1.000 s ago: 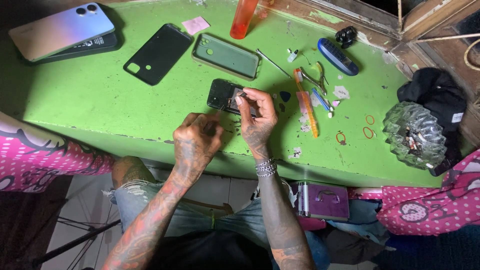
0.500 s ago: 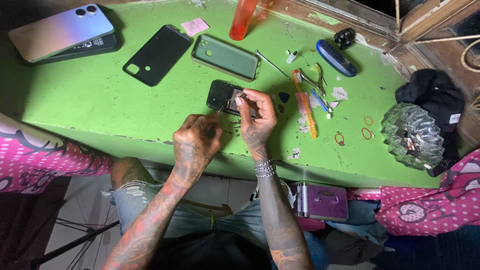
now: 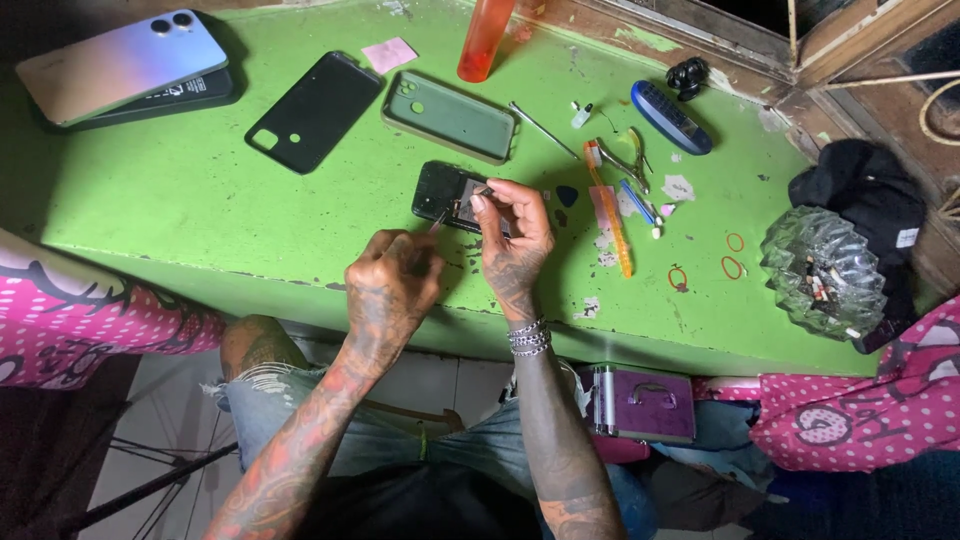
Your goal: Disassembling a mobile phone to remove the battery and clean the internal components using specialized tools.
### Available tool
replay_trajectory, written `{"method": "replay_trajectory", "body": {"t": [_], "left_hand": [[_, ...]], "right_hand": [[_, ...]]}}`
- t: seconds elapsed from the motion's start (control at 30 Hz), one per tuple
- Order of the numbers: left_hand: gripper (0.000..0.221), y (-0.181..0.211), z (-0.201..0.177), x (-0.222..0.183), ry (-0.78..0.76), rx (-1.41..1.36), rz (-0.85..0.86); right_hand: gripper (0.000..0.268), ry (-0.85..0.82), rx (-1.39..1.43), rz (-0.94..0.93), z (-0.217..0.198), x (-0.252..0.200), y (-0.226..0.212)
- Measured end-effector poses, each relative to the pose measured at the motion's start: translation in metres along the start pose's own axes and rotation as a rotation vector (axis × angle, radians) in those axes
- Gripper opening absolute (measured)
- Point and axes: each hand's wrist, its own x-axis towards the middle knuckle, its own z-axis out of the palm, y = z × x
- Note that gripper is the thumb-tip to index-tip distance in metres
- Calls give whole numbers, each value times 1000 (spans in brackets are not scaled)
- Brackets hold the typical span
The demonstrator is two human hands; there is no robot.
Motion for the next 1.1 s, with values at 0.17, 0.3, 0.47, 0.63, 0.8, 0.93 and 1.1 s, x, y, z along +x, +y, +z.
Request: {"method": "replay_trajectory", "body": {"t": [0.17, 0.3, 0.47, 0.63, 0.8, 0.93, 1.1], "left_hand": [[19, 3, -5, 4, -21, -23, -3], [17, 4, -9, 5, -49, -67, -13], [11, 11, -19, 18, -83, -154, -39], [13, 7, -26, 23, -163, -246, -116], [27, 12, -30, 32, -232, -298, -217], [28, -7, -13, 34, -271, -340, -272], [24, -15, -8, 55, -275, -313, -340]], "right_hand": [[22, 12, 9, -7, 1, 1, -1], [21, 39, 9, -20, 2, 3, 1], [22, 93, 22, -4, -3, 5, 8], [26, 66, -131, 27, -27, 25, 26], [27, -64, -604, 218, -50, 66, 14], [14, -176, -857, 318, -69, 87, 55], [16, -398, -971, 303, -65, 80, 66]]}}
